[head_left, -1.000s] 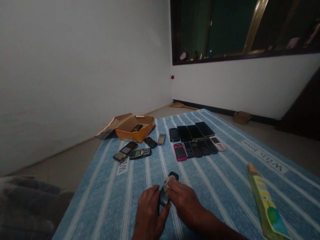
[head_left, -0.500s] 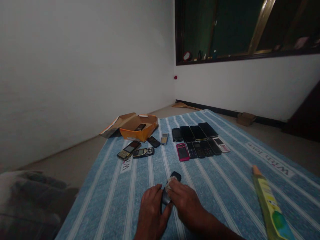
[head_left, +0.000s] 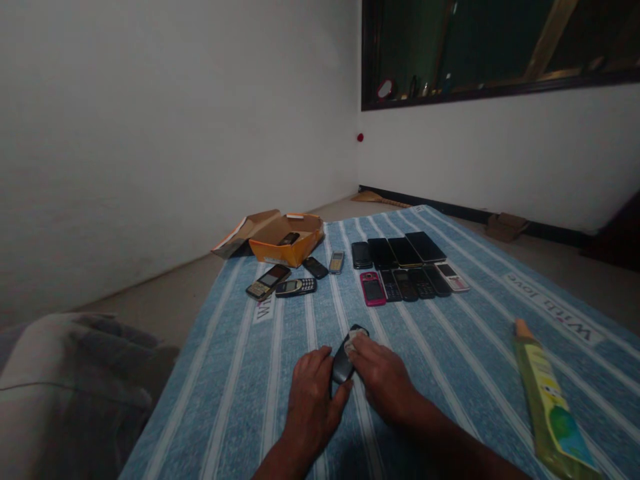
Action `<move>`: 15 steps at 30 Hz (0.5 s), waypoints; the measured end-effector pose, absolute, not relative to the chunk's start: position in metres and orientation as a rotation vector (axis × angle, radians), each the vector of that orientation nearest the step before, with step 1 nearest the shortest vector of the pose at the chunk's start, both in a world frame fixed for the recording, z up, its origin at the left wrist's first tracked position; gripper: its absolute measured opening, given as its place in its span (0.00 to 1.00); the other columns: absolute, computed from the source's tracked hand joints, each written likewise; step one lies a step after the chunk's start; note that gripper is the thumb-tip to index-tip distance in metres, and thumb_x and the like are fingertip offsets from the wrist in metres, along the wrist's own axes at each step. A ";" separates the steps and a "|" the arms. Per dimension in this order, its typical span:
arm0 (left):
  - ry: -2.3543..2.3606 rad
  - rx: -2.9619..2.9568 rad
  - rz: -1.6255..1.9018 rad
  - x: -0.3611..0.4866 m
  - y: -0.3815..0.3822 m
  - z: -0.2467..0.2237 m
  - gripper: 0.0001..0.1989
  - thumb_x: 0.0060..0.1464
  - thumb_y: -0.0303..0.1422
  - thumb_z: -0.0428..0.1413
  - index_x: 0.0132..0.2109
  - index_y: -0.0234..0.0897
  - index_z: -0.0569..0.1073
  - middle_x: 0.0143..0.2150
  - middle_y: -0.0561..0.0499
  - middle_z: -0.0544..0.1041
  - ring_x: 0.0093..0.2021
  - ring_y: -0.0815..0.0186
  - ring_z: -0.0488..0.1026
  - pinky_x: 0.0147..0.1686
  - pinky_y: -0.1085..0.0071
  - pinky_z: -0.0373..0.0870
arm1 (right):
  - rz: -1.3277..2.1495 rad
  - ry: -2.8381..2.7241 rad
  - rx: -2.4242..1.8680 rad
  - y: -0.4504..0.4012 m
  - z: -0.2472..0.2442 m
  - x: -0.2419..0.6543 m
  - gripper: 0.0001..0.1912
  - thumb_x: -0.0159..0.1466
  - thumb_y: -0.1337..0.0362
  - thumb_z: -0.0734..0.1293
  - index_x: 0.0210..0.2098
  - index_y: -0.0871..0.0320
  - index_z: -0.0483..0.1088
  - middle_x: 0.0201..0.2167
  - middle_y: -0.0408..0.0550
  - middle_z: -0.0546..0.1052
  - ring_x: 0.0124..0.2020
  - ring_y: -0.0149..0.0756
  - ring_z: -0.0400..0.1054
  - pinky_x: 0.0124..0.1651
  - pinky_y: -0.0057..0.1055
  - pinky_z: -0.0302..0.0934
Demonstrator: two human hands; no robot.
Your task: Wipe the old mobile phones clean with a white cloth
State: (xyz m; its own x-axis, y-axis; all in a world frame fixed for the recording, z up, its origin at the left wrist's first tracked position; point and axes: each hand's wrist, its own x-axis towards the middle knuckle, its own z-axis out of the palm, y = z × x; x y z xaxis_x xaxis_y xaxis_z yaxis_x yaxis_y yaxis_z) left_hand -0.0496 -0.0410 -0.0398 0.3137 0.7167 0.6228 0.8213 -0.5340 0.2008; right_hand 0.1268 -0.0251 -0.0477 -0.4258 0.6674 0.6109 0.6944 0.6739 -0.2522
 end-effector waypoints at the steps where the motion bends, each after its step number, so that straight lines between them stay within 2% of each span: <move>1: -1.427 -2.425 -1.009 -0.049 -0.041 -0.038 0.12 0.55 0.35 0.56 0.45 0.34 0.72 0.47 0.40 0.76 0.46 0.53 0.73 0.45 0.53 0.73 | -0.052 -2.145 -1.106 -0.020 -0.045 0.133 0.19 0.62 0.79 0.59 0.49 0.65 0.72 0.50 0.62 0.76 0.55 0.48 0.69 0.51 0.43 0.70; 4: -1.419 -2.445 -0.970 -0.047 -0.041 -0.033 0.10 0.56 0.35 0.55 0.44 0.34 0.72 0.45 0.41 0.76 0.44 0.53 0.73 0.44 0.53 0.73 | 0.009 -2.038 -1.240 -0.007 -0.039 0.150 0.23 0.60 0.81 0.58 0.48 0.61 0.74 0.48 0.58 0.77 0.52 0.44 0.72 0.52 0.42 0.70; 7: -1.414 -2.441 -0.938 -0.046 -0.040 -0.030 0.10 0.58 0.35 0.54 0.42 0.33 0.72 0.44 0.41 0.76 0.43 0.54 0.73 0.43 0.53 0.73 | 0.045 -1.972 -1.270 -0.002 -0.035 0.157 0.22 0.60 0.81 0.57 0.46 0.61 0.76 0.47 0.57 0.78 0.50 0.43 0.73 0.52 0.40 0.70; 15: -1.375 -2.452 -0.978 -0.048 -0.037 -0.029 0.11 0.63 0.35 0.50 0.42 0.33 0.73 0.41 0.43 0.77 0.41 0.57 0.74 0.42 0.56 0.74 | 0.111 -1.946 -1.079 -0.008 -0.029 0.144 0.22 0.63 0.78 0.56 0.51 0.59 0.74 0.48 0.54 0.78 0.54 0.39 0.71 0.56 0.39 0.68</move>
State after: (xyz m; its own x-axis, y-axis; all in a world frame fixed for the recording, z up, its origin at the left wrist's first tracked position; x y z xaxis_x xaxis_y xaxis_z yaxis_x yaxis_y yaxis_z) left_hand -0.0478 -0.0375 -0.0290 0.3616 0.7019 0.6136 0.8098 -0.5627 0.1665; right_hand 0.1441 -0.0078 -0.0289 -0.2325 0.7211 0.6526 0.6420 0.6179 -0.4540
